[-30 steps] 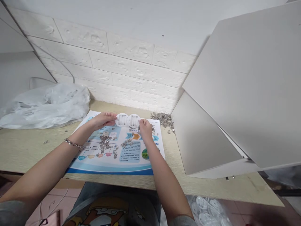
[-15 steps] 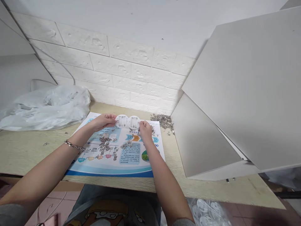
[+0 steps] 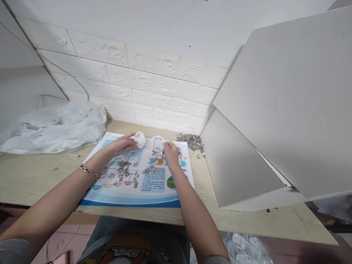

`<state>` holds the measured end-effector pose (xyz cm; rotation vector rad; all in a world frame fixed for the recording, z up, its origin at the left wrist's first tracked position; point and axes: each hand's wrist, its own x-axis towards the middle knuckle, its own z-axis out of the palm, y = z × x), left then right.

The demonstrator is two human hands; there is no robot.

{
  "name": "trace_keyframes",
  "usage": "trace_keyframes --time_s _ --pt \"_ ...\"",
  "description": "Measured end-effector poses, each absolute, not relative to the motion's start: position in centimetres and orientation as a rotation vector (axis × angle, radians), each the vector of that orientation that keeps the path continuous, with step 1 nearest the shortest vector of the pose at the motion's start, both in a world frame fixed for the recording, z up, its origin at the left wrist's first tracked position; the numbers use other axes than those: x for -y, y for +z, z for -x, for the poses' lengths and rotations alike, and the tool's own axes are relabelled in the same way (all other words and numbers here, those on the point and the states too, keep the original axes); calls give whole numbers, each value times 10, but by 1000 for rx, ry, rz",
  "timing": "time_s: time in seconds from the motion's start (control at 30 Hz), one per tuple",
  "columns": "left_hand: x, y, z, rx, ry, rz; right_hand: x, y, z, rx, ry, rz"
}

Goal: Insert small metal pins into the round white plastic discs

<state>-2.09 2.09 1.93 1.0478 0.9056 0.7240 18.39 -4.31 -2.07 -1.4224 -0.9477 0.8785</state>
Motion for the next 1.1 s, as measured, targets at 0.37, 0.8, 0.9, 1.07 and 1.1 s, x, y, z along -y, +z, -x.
trace_keyframes --time_s 0.37,0.8,0.9,1.07,1.1 --pt "-21 15 14 -795 693 -737 44 -21 -182 932 913 1397" --pt "-17 12 7 -787 814 -618 45 -18 -182 919 904 1387" --pt "-15 11 5 -768 887 -603 47 -18 -179 911 988 1332" --pt "-8 3 -2 -708 845 -719 51 -15 -174 925 1063 1223" --pt "-7 1 -4 -695 840 -737 51 -14 -174 921 1065 1222"
